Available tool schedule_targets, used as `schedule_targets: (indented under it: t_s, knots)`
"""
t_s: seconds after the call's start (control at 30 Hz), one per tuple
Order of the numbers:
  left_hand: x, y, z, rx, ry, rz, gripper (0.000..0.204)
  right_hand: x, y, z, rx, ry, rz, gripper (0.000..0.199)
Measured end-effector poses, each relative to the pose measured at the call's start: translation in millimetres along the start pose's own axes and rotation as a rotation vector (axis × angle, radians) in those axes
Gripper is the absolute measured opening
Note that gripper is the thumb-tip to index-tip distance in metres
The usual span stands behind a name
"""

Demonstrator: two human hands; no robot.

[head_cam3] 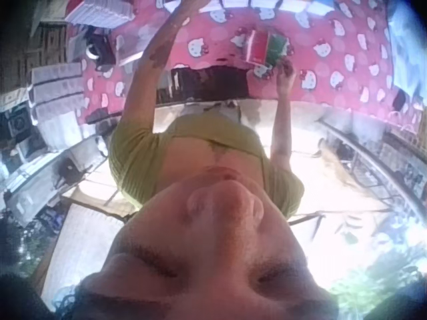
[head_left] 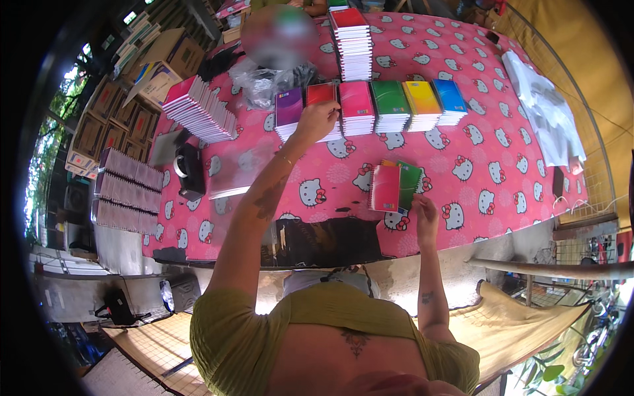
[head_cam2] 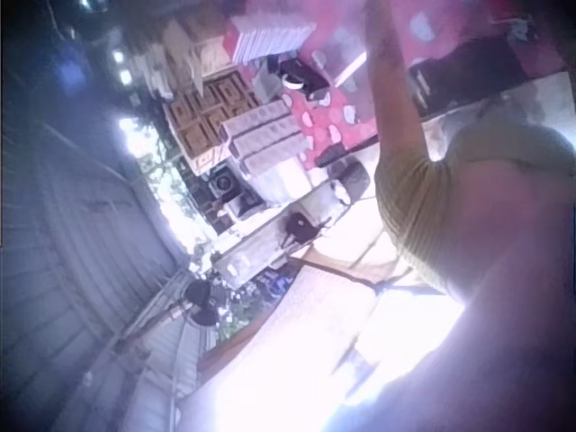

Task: The person places small notebooks into plastic bags, folds the tops over, and seals them with tape.

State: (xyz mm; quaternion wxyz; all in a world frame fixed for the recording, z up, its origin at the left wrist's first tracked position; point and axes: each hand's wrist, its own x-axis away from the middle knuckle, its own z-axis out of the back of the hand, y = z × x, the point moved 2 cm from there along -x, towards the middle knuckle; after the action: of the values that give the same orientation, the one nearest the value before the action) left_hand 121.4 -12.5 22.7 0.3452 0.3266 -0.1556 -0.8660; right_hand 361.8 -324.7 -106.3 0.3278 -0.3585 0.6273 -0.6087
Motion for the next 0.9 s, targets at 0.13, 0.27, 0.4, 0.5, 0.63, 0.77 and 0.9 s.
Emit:
schedule_targets:
  t_s: [0.13,0.27,0.4,0.5,0.63,0.77,0.9]
  knots:
    - [10,32,-9,-0.237,0.272,-0.068,0.022,6,9,-5,0.031,0.059,-0.018,0.025]
    - [57,95,-38,-0.087,0.233,-0.198,0.027,5,11,-6,0.186,0.058,-0.01,0.03]
    - [159,168,-132,-0.338,-0.213,-0.545,0.036,9,-5,-14,0.377,0.117,0.15,0.031]
    - [154,169,-140,-0.122,-0.119,-0.468,0.031,0,-8,-5,0.427,0.082,0.131,0.037]
    - [66,166,-93,0.101,-0.113,-0.202,0.037,-54,-39,8,0.778,0.149,0.358,0.049]
    - [-42,130,-109,-0.276,0.185,-0.375,0.035,-170,-97,17,1.001,0.323,0.634,0.061]
    - [-65,86,-131,-0.372,-0.052,-0.347,0.033,-261,-104,17,1.316,0.217,0.623,0.06]
